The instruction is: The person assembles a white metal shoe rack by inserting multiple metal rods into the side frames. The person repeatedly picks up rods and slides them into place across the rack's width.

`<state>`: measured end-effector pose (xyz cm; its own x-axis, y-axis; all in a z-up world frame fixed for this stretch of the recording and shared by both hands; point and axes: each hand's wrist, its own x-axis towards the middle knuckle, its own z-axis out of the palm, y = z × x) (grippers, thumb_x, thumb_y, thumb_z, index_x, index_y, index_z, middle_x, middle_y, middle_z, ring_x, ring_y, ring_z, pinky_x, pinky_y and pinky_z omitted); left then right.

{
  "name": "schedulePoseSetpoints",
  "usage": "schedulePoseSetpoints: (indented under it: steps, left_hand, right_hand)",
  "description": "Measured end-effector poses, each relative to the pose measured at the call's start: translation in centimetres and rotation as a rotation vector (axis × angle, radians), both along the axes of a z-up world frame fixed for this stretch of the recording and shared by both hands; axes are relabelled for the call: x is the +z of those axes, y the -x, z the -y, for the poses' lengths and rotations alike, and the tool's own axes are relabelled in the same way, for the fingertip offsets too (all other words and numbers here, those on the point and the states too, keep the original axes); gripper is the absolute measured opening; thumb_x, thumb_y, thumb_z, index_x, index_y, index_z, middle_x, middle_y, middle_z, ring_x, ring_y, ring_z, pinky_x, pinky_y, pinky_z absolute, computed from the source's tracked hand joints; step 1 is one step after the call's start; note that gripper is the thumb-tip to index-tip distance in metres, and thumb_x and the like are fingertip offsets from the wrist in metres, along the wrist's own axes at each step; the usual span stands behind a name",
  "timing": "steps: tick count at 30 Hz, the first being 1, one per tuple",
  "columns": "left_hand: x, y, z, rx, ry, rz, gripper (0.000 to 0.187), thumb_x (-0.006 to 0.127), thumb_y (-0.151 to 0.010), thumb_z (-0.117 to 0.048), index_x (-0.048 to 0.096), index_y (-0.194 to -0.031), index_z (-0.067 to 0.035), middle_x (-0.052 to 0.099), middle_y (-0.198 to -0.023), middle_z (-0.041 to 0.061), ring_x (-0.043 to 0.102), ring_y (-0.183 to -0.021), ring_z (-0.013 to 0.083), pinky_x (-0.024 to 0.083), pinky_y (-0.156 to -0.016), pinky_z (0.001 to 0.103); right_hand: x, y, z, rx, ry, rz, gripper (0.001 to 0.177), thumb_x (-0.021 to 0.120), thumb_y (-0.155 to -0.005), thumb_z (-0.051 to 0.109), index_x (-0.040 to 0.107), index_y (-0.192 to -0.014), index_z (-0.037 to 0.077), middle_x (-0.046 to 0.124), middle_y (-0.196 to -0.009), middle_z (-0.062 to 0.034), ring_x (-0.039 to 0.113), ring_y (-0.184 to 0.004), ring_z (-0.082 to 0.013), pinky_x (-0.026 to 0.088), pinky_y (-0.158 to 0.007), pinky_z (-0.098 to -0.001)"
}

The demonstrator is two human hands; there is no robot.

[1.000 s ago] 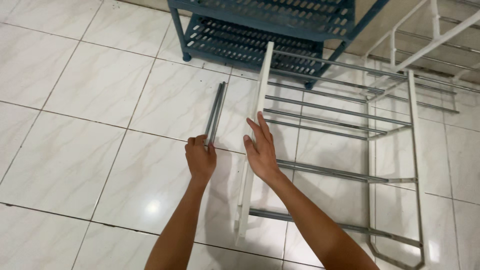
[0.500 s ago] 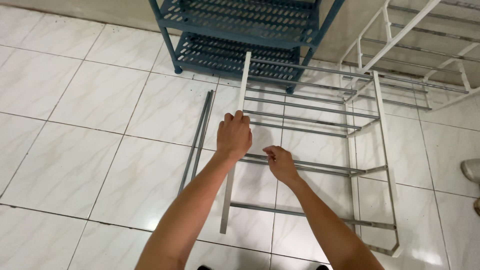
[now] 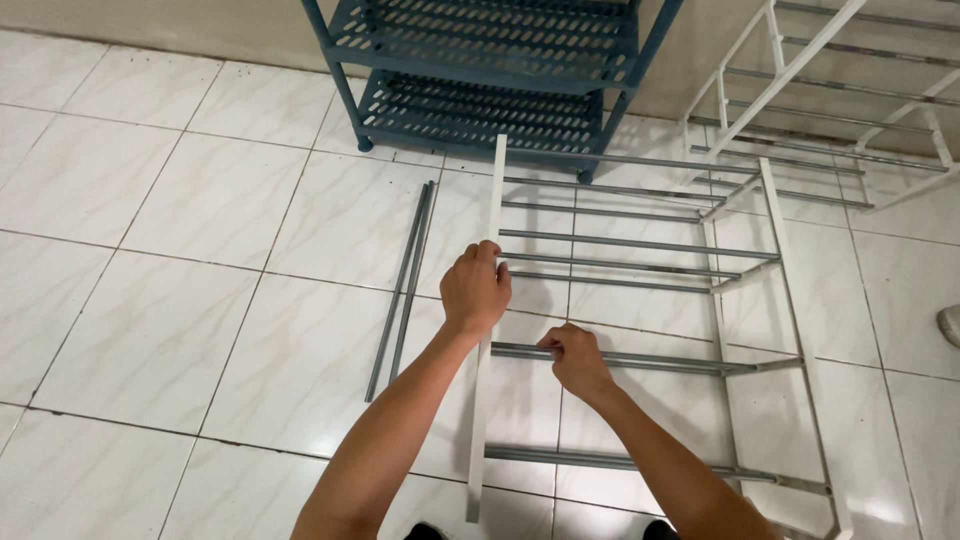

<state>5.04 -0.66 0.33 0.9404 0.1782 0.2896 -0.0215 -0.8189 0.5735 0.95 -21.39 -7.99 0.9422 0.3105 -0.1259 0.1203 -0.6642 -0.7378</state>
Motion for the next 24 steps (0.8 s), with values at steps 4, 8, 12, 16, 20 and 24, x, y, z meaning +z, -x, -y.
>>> schedulePoseSetpoints:
  steps: [4, 8, 12, 16, 20, 24]
  left_hand:
    - [0.4, -0.6, -0.1, 0.024, -0.013, -0.033, 0.02, 0.071, -0.089, -0.016, 0.066, -0.107, -0.008, 0.067, -0.103, 0.009, 0.068, -0.088, 0.027, 0.055, -0.07, 0.042]
    - [1.0, -1.0, 0.0, 0.054, -0.023, -0.03, 0.032, 0.071, -0.085, -0.013, 0.064, -0.115, -0.006, 0.061, -0.115, 0.013, 0.062, -0.099, 0.0297, 0.053, -0.075, 0.043]
    - [0.5, -0.9, 0.2, 0.031, -0.033, 0.014, 0.033, 0.07, -0.09, -0.015, 0.062, -0.12, -0.005, 0.061, -0.117, 0.016, 0.06, -0.102, 0.032, 0.049, -0.081, 0.046]
    - [-0.2, -1.0, 0.0, 0.05, -0.031, 0.009, 0.029, 0.068, -0.092, -0.013, 0.062, -0.12, -0.006, 0.063, -0.114, 0.013, 0.06, -0.099, 0.032, 0.047, -0.08, 0.046]
    - [-0.8, -1.0, 0.1, 0.066, -0.002, 0.008, 0.028, 0.066, -0.094, -0.014, 0.062, -0.121, -0.005, 0.065, -0.11, 0.012, 0.06, -0.096, 0.0314, 0.046, -0.078, 0.047]
    - [-1.0, -1.0, 0.1, 0.073, 0.016, 0.019, 0.03, 0.065, -0.092, -0.014, 0.062, -0.12, -0.005, 0.066, -0.109, 0.012, 0.06, -0.095, 0.0312, 0.044, -0.079, 0.047]
  right_hand:
    - [1.3, 1.5, -0.2, 0.115, 0.112, -0.141, 0.029, 0.058, -0.079, -0.014, 0.075, -0.095, 0.003, 0.073, -0.101, -0.0152, 0.072, -0.091, -0.029, 0.059, -0.081, -0.0378]
    - [4.0, -0.1, -0.9, 0.24, 0.123, 0.052, 0.022, 0.067, -0.079, -0.006, 0.074, -0.098, 0.003, 0.071, -0.102, -0.018, 0.068, -0.095, -0.036, 0.056, -0.087, -0.0441]
    - [7.7, -3.7, -2.7, 0.14, 0.185, 0.385, 0.033, 0.066, -0.08, -0.005, 0.07, -0.111, 0.006, 0.067, -0.109, -0.0156, 0.059, -0.103, -0.038, 0.052, -0.091, -0.0465]
    - [10.2, -6.7, -5.4, 0.151, 0.273, 0.542, 0.044, 0.068, -0.076, -0.004, 0.067, -0.12, 0.002, 0.062, -0.11, -0.0164, 0.056, -0.104, -0.0382, 0.049, -0.087, -0.0487]
    - [10.6, -8.1, -7.2, 0.186, 0.286, 0.531, 0.03, 0.071, -0.08, 0.0, 0.07, -0.11, 0.005, 0.063, -0.107, -0.0126, 0.059, -0.1, -0.0334, 0.047, -0.085, -0.0498]
    - [9.5, -8.7, -8.2, 0.159, 0.223, 0.473, 0.017, 0.071, -0.085, 0.002, 0.071, -0.101, 0.006, 0.065, -0.103, -0.0105, 0.063, -0.097, -0.0317, 0.051, -0.082, -0.0471]
